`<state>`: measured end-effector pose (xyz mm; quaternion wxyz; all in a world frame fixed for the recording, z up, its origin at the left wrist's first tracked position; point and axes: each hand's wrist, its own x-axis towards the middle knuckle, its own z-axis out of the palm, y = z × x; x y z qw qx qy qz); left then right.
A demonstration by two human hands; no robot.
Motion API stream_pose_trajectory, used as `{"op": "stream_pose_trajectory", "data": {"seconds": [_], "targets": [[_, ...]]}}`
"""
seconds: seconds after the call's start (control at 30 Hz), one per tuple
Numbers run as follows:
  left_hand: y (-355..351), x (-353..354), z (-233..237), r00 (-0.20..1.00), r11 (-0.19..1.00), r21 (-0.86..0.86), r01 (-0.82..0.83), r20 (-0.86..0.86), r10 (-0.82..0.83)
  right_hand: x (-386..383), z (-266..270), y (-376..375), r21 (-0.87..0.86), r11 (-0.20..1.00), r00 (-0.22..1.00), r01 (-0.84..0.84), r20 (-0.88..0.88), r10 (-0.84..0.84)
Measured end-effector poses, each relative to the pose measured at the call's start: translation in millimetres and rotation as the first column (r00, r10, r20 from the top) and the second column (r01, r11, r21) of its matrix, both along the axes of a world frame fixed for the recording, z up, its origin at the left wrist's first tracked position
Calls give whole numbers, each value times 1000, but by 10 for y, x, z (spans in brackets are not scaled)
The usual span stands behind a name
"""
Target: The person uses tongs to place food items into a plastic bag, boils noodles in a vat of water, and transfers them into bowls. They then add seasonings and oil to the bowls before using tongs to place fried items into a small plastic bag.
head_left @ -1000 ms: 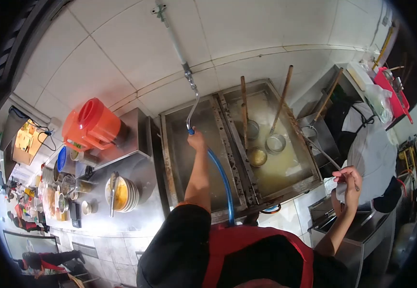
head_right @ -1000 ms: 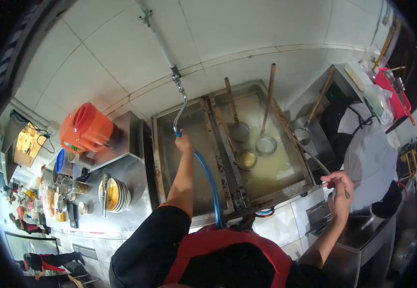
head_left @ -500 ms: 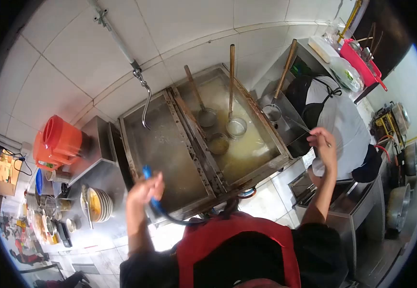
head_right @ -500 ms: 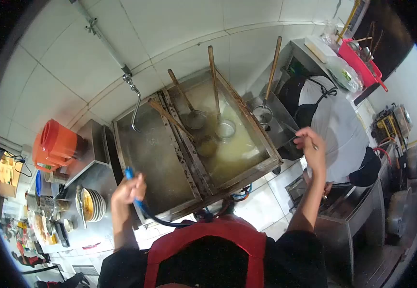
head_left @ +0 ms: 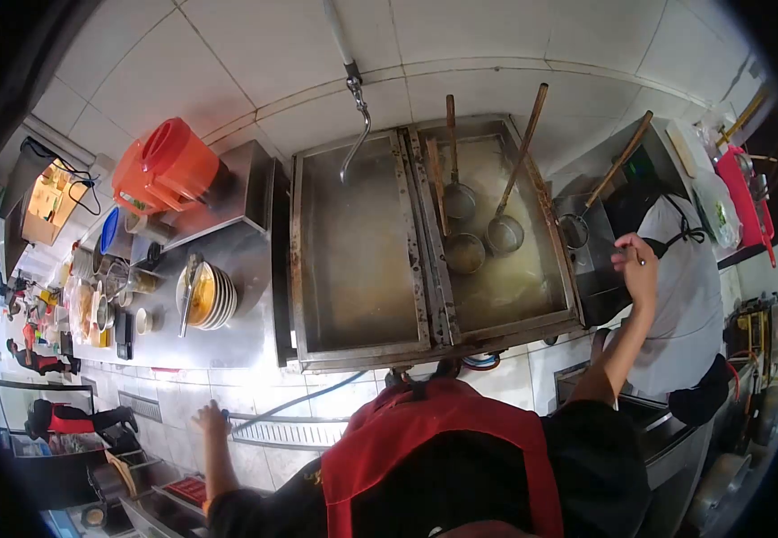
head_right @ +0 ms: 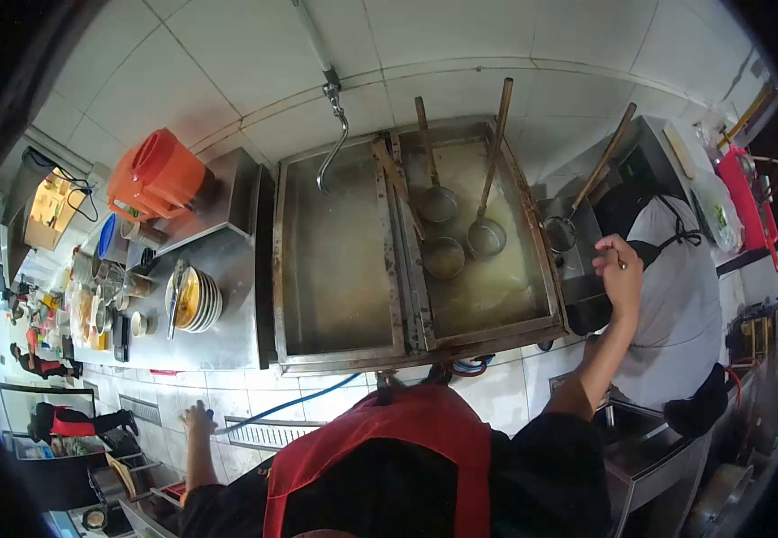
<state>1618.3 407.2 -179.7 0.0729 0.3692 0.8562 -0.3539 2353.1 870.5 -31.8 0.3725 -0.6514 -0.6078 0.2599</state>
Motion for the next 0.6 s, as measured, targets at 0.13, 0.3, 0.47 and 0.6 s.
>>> {"op": "stream_pose_trajectory", "data": {"seconds": [0.13,0.3,0.47,0.6], "targets": [[423,532,20,939,928,146,-343,81,334,-168,590,-392,-79,987,987,-139,-96,131],[1517,1122,-170,360,983,-118,143,931,59,-807,360,-317,-157,836,843,-526,-227,488],[3056,2213,1185,-126,848,522,86,850,-511,-1493,-682,-177,-312,757,815,-574,-126,566],[4057,2718,1517,-25,412,908,-77,411,-911,-1382,-914,-79,-245,833,844,-496,-359,397]]}}
